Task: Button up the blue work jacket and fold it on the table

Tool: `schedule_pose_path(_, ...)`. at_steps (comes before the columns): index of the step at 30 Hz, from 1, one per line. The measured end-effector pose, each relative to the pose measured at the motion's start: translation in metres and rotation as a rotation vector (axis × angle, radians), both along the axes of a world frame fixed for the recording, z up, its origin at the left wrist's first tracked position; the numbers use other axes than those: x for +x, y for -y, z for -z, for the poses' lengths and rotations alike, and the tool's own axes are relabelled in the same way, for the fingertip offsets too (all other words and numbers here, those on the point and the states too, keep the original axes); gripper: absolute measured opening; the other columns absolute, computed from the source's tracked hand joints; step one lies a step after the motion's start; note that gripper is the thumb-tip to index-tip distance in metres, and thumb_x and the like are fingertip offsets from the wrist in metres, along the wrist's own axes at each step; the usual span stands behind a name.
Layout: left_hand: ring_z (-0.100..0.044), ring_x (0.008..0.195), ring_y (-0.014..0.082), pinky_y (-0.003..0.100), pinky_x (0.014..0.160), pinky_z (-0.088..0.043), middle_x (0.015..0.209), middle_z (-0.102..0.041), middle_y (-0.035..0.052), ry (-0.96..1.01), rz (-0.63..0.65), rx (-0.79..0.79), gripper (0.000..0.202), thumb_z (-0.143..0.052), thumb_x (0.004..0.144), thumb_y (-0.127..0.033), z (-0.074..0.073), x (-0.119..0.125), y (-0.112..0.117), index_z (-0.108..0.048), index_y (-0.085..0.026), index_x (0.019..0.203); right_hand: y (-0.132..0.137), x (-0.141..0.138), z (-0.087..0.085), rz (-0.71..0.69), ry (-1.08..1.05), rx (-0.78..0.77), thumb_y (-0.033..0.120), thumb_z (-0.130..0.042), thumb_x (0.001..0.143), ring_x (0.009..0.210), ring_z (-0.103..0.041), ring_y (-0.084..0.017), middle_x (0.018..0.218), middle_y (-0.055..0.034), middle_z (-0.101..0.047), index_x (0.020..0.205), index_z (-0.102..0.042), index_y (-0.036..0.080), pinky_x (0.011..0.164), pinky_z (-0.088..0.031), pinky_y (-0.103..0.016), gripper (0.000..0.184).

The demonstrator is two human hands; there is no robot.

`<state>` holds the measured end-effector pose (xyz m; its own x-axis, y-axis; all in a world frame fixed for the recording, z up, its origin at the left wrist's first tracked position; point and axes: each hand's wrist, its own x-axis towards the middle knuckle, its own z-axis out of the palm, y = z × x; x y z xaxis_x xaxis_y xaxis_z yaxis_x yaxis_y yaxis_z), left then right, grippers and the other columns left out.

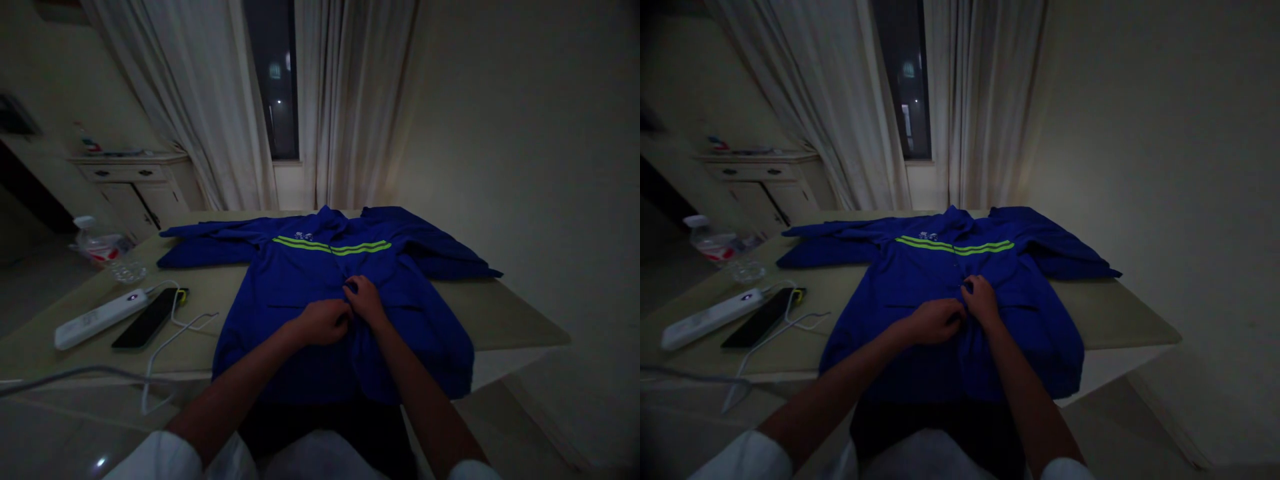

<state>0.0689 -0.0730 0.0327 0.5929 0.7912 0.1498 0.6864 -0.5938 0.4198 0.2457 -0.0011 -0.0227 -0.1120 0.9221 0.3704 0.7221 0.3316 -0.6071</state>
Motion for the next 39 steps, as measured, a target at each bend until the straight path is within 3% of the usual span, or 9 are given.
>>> schedule_pose_path(2,-0.071,0.081,0.0228,0.031,0.072,-0.049,0.091,-0.076,0.0027,-0.029,-0.085,-0.001,0.009,-0.065,0.089,-0.028,-0.007,0.007,-0.023,-0.073,-0.028,0.092,-0.002,0.006,0.0,0.04,-0.059,0.012,0.027,-0.066,0.088,0.089,-0.064,-0.022,0.095,-0.0073,-0.069,0.094,-0.074,0.019,0.086,-0.049,-0.034,0.012)
schedule_pose_path(4,-0.07,0.085,0.0251,0.033,0.075,-0.049,0.093,-0.075,0.0076,-0.03,-0.219,0.036,0.018,-0.056,0.096,-0.029,-0.01,0.014,-0.045,-0.073,-0.025,0.094,-0.003,0.009,-0.003,0.11,-0.137,0.01,0.031,-0.069,0.085,0.086,-0.064,-0.023,0.091,-0.0073,-0.068,0.087,-0.074,0.019,0.084,-0.05,-0.035,0.013)
schedule_pose_path(8,-0.067,0.099,0.026,0.036,0.086,-0.048,0.104,-0.072,0.0131,-0.002,-0.38,0.107,0.028,-0.043,0.1,-0.019,0.003,0.012,-0.065,-0.07,-0.018,0.104,-0.003,0.01,-0.008,0.17,-0.313,-0.024,0.035,-0.072,0.081,0.086,-0.065,-0.023,0.091,-0.0083,-0.07,0.078,-0.073,0.019,0.085,-0.051,-0.036,0.016)
schedule_pose_path(11,-0.065,0.098,0.0254,0.036,0.087,-0.047,0.102,-0.071,0.0106,0.015,-0.314,0.12,0.021,-0.051,0.097,-0.019,0.017,-0.002,-0.066,-0.071,-0.019,0.103,-0.003,0.009,-0.008,0.143,-0.415,-0.047,0.031,-0.071,0.079,0.087,-0.067,-0.022,0.091,-0.0071,-0.072,0.075,-0.074,0.02,0.085,-0.052,-0.035,0.012)
schedule_pose_path(16,-0.065,0.102,0.0265,0.037,0.09,-0.048,0.106,-0.07,0.007,0.05,-0.154,0.129,0.018,-0.068,0.093,-0.035,0.03,-0.017,-0.07,-0.075,-0.024,0.106,-0.007,0.008,-0.003,0.109,-0.548,-0.079,0.025,-0.072,0.072,0.084,-0.068,-0.02,0.088,-0.0048,-0.073,0.072,-0.075,0.019,0.081,-0.054,-0.031,0.007)
schedule_pose_path(22,-0.066,0.098,0.0251,0.037,0.088,-0.051,0.102,-0.069,0.0068,0.132,-0.156,0.139,0.011,-0.061,0.096,-0.023,0.042,-0.01,-0.078,-0.071,-0.022,0.1,-0.004,0.009,-0.003,0.031,-0.547,-0.069,0.031,-0.074,0.077,0.081,-0.069,-0.019,0.083,-0.0031,-0.073,0.073,-0.077,0.021,0.079,-0.054,-0.03,0.011)
schedule_pose_path(28,-0.064,0.102,0.0245,0.037,0.092,-0.051,0.106,-0.067,0.0065,0.216,-0.13,0.198,0.015,-0.053,0.099,-0.02,0.039,-0.009,-0.076,-0.068,-0.024,0.101,-0.004,0.013,-0.005,0.037,-0.496,-0.07,0.03,-0.078,0.078,0.077,-0.068,-0.019,0.086,-0.0049,-0.072,0.072,-0.074,0.019,0.075,-0.054,-0.03,0.013)
schedule_pose_path(32,-0.061,0.103,0.0254,0.039,0.095,-0.049,0.11,-0.069,0.0065,0.208,-0.086,0.233,0.018,-0.052,0.1,-0.02,0.035,-0.009,-0.072,-0.069,-0.025,0.101,-0.004,0.012,-0.004,-0.003,-0.448,-0.022,0.027,-0.077,0.082,0.086,-0.068,-0.019,0.09,-0.0063,-0.072,0.069,-0.073,0.019,0.082,-0.054,-0.031,0.016)
schedule_pose_path(39,-0.062,0.094,0.0252,0.04,0.092,-0.048,0.1,-0.073,0.0058,0.21,-0.051,0.243,0.019,-0.051,0.103,-0.022,0.035,-0.01,-0.071,-0.071,-0.024,0.101,-0.002,0.01,-0.001,-0.055,-0.406,0.023,0.03,-0.077,0.087,0.089,-0.068,-0.019,0.091,-0.0061,-0.071,0.072,-0.075,0.019,0.083,-0.053,-0.031,0.018)
